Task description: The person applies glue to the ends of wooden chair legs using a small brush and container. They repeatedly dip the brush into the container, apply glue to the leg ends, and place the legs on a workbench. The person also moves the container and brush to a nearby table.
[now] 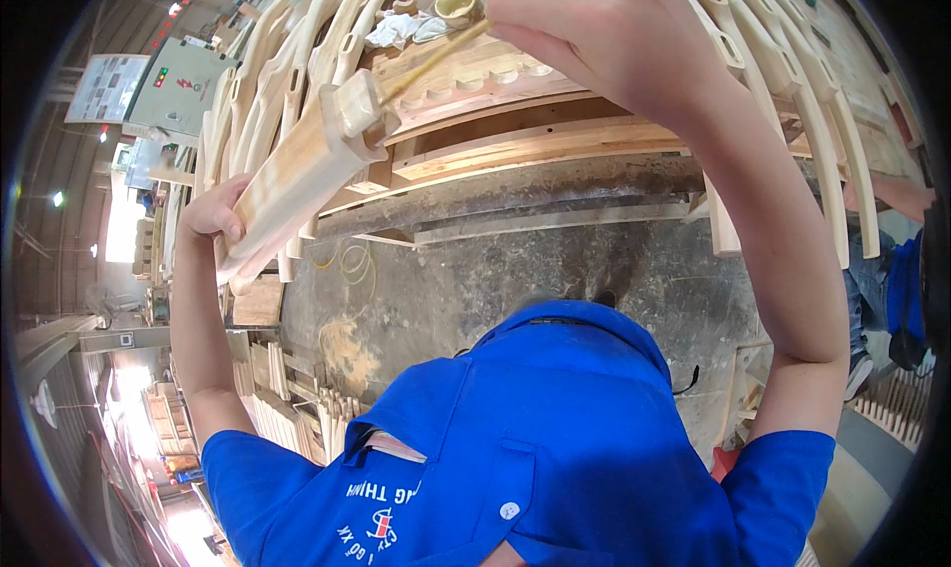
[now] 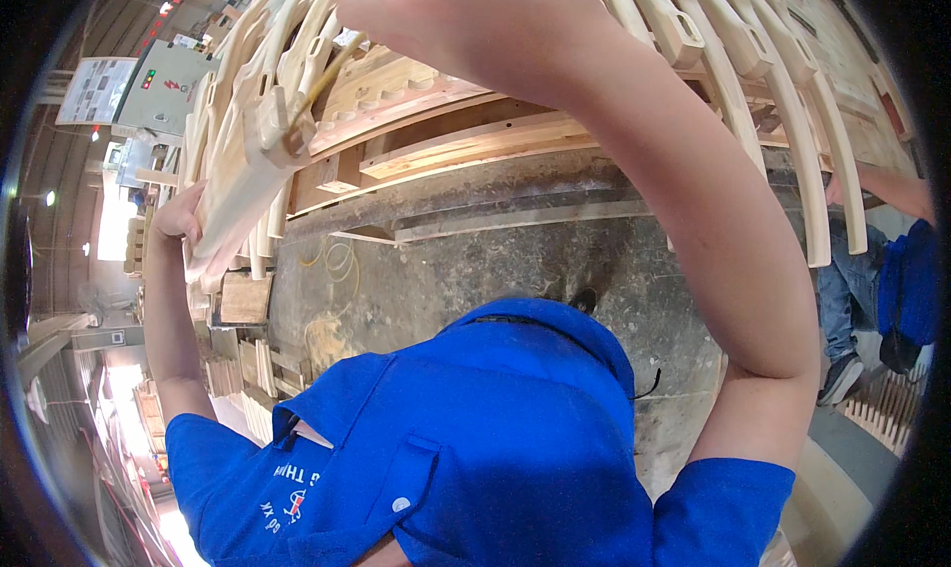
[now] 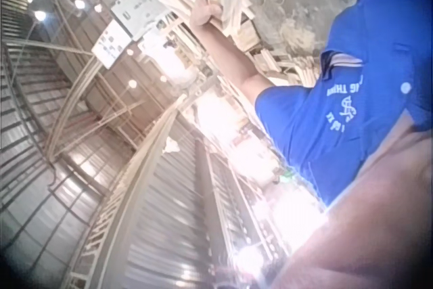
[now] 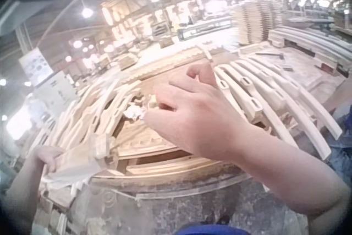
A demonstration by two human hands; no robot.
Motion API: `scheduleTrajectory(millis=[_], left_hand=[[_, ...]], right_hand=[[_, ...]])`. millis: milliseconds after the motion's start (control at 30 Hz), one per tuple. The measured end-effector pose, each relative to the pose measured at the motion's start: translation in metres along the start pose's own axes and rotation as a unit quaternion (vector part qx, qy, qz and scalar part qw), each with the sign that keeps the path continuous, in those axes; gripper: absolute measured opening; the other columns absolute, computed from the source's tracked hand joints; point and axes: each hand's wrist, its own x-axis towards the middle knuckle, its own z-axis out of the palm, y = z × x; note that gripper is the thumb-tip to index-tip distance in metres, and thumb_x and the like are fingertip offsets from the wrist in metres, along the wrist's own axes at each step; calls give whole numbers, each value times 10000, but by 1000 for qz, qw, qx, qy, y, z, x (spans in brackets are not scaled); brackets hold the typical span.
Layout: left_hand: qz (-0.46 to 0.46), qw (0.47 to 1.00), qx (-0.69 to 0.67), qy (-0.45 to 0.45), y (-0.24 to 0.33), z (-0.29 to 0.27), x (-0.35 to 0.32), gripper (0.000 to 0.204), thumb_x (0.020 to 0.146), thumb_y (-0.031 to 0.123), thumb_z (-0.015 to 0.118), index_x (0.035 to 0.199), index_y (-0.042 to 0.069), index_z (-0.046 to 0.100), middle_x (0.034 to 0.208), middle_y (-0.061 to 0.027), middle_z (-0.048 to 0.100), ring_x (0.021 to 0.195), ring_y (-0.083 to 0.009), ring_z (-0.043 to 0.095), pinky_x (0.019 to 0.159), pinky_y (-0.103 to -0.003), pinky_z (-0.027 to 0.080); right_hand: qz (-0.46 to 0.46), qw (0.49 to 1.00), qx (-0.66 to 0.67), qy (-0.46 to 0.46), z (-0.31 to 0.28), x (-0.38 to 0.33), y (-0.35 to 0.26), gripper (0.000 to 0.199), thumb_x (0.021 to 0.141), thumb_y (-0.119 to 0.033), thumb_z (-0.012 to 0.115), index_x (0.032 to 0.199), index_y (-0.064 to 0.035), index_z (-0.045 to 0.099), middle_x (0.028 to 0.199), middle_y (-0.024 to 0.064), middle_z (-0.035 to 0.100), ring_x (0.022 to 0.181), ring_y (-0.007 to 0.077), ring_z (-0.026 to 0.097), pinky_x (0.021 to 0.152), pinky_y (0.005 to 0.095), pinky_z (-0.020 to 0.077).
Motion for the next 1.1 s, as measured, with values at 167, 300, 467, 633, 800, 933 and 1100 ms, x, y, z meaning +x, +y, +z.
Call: scheduleTrajectory(millis=[167,300,467,633,800,933,1100], left_hand=[[8,1000,-19,0,2,-1,6,1146,397,417,905,1325,-51,423,1207,-78,573,1077,-153,560,933,-270,426],[11,1000,6,-26,-3,-13,13,1175,392,428,917,1334,-53,406,1230,-80,555,1114,-147,532,958,-274,399],[32,998,29,-38,-20,-24,21,1170,417,477,894,1338,-56,407,1245,-94,547,1139,-141,513,973,-271,381],[75,995,32,-49,-25,-29,34,1158,447,509,871,1343,-56,401,1259,-94,537,1138,-147,512,980,-274,377],[113,990,56,-65,-24,-30,42,1153,474,535,844,1355,-55,390,1263,-98,534,1148,-155,506,992,-285,369],[163,985,51,-10,-14,-26,40,1121,501,550,824,1353,-42,399,1263,-103,533,1156,-166,502,1007,-297,361],[307,944,-48,113,12,0,63,980,643,511,772,1383,6,373,1249,-96,542,1144,-175,512,996,-313,376]], right_hand=[[-13,998,-51,42,0,-3,-2,139,726,-108,585,618,-146,505,669,-25,455,728,135,478,761,333,302],[15,996,-85,11,5,0,-13,133,713,-113,602,624,-152,511,685,-26,457,722,139,478,746,331,307],[21,996,-81,1,-1,-3,-39,124,687,-121,636,642,-151,524,692,-27,456,707,153,481,743,332,309],[46,990,-127,-36,0,-4,-44,88,675,-134,661,714,-160,586,714,-20,485,716,160,502,742,347,342],[68,979,-146,-128,-14,-5,-64,61,742,-144,607,796,-167,591,751,3,524,719,179,566,611,307,452],[122,966,-167,-156,-40,-12,-74,70,755,-116,609,813,-138,578,766,23,546,707,205,585,578,320,474],[339,940,-27,-35,-47,-18,-67,51,862,-96,577,901,-62,574,741,34,565,693,182,585,597,307,465]])
